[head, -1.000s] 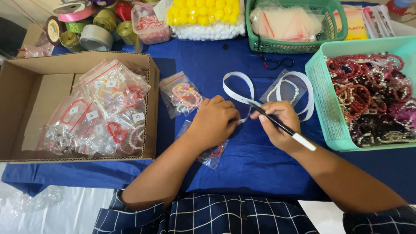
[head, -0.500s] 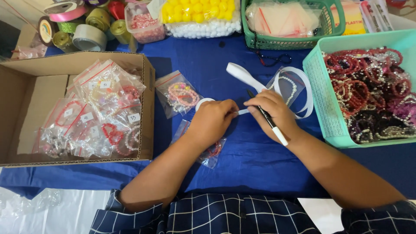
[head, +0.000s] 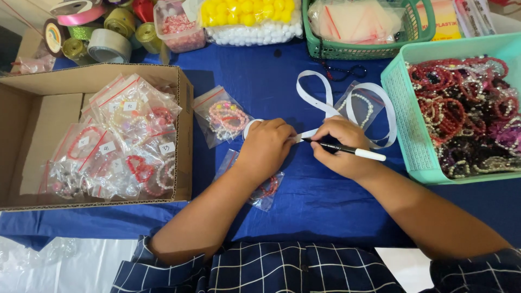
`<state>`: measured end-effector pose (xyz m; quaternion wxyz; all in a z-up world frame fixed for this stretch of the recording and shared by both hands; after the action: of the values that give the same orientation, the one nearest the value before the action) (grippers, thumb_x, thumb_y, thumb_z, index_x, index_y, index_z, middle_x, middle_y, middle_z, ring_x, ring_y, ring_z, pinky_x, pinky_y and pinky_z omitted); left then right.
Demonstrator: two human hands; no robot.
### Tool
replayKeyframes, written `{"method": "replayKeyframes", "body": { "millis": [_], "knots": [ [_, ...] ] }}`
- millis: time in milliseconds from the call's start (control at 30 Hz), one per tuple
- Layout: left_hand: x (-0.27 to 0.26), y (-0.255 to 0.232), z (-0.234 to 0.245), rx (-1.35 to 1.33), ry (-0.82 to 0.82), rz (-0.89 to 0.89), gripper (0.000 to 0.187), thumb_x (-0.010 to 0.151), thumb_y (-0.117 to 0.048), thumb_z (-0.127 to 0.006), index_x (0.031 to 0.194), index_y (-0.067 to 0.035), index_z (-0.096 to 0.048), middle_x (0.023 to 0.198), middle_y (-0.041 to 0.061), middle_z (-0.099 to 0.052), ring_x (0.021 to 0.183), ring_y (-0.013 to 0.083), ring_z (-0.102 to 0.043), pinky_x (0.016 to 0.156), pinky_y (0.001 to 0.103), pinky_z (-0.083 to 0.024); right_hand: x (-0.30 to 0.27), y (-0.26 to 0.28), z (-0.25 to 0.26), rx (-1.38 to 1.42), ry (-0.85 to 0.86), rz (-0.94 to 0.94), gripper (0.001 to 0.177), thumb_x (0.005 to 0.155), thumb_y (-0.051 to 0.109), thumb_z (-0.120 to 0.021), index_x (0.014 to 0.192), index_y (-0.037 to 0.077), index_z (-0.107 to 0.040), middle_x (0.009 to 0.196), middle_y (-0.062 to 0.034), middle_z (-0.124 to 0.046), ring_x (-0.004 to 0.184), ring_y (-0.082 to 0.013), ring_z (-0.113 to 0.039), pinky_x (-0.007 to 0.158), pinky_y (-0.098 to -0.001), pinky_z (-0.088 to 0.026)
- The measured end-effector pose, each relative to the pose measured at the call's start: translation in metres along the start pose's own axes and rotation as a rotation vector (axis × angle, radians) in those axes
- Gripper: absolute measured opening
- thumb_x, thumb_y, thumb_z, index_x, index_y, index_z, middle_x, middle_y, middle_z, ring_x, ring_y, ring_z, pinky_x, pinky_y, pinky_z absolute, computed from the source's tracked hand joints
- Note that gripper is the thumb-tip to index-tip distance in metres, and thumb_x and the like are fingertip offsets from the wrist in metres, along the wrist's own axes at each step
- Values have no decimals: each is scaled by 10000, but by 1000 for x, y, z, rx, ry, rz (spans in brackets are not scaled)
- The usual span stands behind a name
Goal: The person packages several beaded bracelets by placing them into individual plastic bags and writing on labels attached to white ribbons.
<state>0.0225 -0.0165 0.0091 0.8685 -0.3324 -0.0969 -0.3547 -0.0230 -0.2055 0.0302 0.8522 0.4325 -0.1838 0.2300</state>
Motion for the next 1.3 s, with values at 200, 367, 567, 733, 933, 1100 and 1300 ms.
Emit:
{"method": "replayKeyframes", "body": {
  "millis": [200, 367, 567, 733, 933, 1100, 1300],
  "knots": [
    [0, -1, 1, -5, 0, -8, 67, 852, -151, -719, 898, -104, -733, 933, 75, -695, 897, 314, -673, 840, 454, -474, 4, -3, -5, -85, 15, -36, 153, 776, 48, -791, 851, 33, -659, 829, -93, -665, 782, -247, -657, 706, -352, -507],
    [1, 0, 1, -2, 11, 5, 65, 858, -158, -722, 895, -106, -731, 927, 69, -692, 893, 311, -672, 843, 450, -474, 4, -2, -6, -121, 27, -63, 142, 782, 61, -791, 844, 30, -667, 807, -88, -666, 773, -245, -657, 701, -349, -506],
    [1, -1, 1, -6, 5, 11, 77, 852, -162, -722, 904, -108, -734, 930, 64, -694, 898, 306, -671, 845, 447, -470, 2, -4, -4, -97, 34, -79, 142, 794, 62, -777, 846, 28, -650, 814, -89, -660, 769, -223, -655, 706, -337, -512],
    [0, 0, 0, 1, 11, 15, 72, 863, -171, -723, 905, -113, -734, 932, 61, -692, 903, 305, -671, 850, 447, -471, 4, -3, -5, -111, 35, -102, 128, 807, 62, -772, 864, 27, -662, 811, -90, -650, 763, -221, -647, 700, -339, -504],
    [1, 0, 0, 22, 22, 15, 77, 862, -178, -723, 906, -115, -733, 933, 63, -688, 902, 307, -668, 849, 449, -471, 4, -4, -5, -132, 35, -105, 123, 802, 60, -770, 854, 28, -664, 809, -87, -645, 763, -225, -644, 697, -338, -500],
    [0, -1, 0, 16, 21, 13, 79, 863, -173, -713, 914, -116, -735, 931, 66, -691, 907, 305, -671, 847, 448, -472, 3, -2, -3, -115, 35, -107, 130, 791, 58, -770, 826, 31, -648, 790, -85, -636, 750, -232, -641, 690, -346, -498],
    [0, 0, -2, 10, -13, 10, 110, 897, -168, -697, 973, -108, -748, 937, 80, -697, 910, 315, -676, 832, 456, -472, 5, 13, 0, -199, 87, 195, 181, 693, 59, -764, 813, 91, -632, 794, -42, -619, 813, -250, -619, 879, -403, -453]
  ]
}}
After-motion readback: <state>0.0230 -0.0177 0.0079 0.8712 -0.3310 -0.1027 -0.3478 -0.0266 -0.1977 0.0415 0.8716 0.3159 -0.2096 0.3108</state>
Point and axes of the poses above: each hand's wrist, its own x-axis towards the middle knuckle, its own z-axis out of the back of the hand, y = z × x, the point moved 3 cm from there along x, towards the middle knuckle
